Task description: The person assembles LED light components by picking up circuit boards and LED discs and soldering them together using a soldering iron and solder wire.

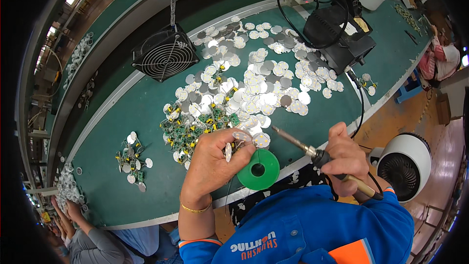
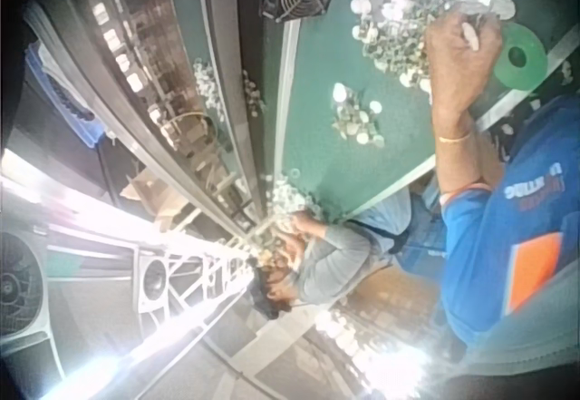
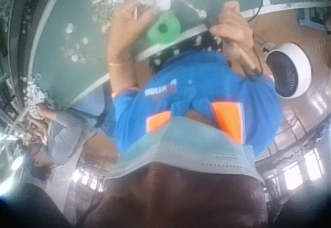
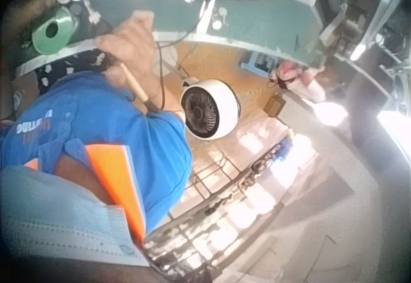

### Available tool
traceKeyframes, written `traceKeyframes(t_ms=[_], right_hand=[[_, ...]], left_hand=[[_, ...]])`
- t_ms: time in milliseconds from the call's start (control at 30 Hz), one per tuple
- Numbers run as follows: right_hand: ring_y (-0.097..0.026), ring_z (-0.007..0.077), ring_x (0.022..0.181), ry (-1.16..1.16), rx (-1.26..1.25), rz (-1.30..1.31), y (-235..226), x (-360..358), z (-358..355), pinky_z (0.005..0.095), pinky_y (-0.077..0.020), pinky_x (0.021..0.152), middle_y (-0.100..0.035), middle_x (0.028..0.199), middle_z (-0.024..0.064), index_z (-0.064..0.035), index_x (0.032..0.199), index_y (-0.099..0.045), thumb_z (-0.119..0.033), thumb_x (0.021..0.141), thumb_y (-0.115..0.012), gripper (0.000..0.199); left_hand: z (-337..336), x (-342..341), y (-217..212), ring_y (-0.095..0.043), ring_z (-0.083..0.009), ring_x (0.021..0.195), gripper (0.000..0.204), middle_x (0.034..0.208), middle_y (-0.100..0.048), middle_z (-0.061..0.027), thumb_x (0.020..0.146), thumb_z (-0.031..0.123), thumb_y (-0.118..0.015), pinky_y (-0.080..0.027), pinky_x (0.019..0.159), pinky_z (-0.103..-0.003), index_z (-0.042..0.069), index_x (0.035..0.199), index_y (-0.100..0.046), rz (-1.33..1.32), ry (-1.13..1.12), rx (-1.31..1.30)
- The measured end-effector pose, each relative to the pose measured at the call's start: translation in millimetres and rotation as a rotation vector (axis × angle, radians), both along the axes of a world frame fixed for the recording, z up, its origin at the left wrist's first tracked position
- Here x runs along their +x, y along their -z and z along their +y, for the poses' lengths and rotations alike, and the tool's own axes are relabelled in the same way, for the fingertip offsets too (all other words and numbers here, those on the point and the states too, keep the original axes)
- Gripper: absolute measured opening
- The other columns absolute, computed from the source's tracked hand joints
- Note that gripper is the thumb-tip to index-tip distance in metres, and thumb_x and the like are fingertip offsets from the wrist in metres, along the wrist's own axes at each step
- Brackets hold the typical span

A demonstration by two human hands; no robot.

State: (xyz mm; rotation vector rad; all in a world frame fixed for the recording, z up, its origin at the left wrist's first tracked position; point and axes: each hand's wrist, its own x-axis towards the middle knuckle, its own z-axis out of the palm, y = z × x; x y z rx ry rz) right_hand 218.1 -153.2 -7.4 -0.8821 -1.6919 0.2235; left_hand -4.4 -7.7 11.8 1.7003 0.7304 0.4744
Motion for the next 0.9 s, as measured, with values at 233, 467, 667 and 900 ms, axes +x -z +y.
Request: traceKeyframes(t_ms=[233, 467, 667, 900], right_hand=[[-0.043, 0.0157, 0.048, -0.043, -0.022, 0.085, 2.7, -8.3, -6.5, 0.0363, -0.0322, 0.063, -0.049, 0.060, -0.0006, -0.0070, 0.099, -0.059, -0.040, 0.102, -0.037, 0.039], [-0.041, 0.0148, 0.046, -0.066, -0.065, 0.074, 1.2, -11.2, -6.2, 0.0350, -0.0326, 0.063, -0.047, 0.057, -0.0017, -0.0073, 0.096, -0.061, -0.039, 0.102, -0.038, 0.040], [-0.041, 0.0142, 0.046, -0.080, -0.061, 0.055, 4.7, -12.1, -4.4, 0.0345, -0.0324, 0.063, -0.045, 0.056, -0.0022, -0.0069, 0.095, -0.062, -0.042, 0.102, -0.038, 0.043], [-0.041, 0.0144, 0.046, -0.066, -0.063, 0.050, 6.7, -13.9, -3.6, 0.0348, -0.0324, 0.063, -0.044, 0.055, -0.0020, -0.0065, 0.096, -0.062, -0.043, 0.102, -0.038, 0.044]], left_hand=[[0.5, -0.9, -5.3, -0.062, -0.0126, 0.063, 0.010, 0.073, -0.068, -0.0071, 0.079, 0.010, -0.067, -0.048, 0.061, -0.026, 0.001, 0.084, -0.068, 0.067, 0.043, 0.055], [1.3, -1.9, -4.1, -0.062, -0.0128, 0.062, 0.010, 0.072, -0.067, -0.0070, 0.078, 0.009, -0.068, -0.048, 0.060, -0.026, 0.001, 0.084, -0.068, 0.071, 0.051, 0.058], [2.3, -2.5, -0.2, -0.062, -0.0129, 0.063, 0.011, 0.073, -0.067, -0.0074, 0.078, 0.009, -0.068, -0.048, 0.060, -0.026, 0.001, 0.085, -0.068, 0.008, 0.070, 0.071], [2.7, -2.2, -3.1, -0.062, -0.0128, 0.063, 0.011, 0.073, -0.067, -0.0070, 0.079, 0.009, -0.068, -0.048, 0.061, -0.026, 0.000, 0.085, -0.068, 0.013, 0.077, 0.046]])
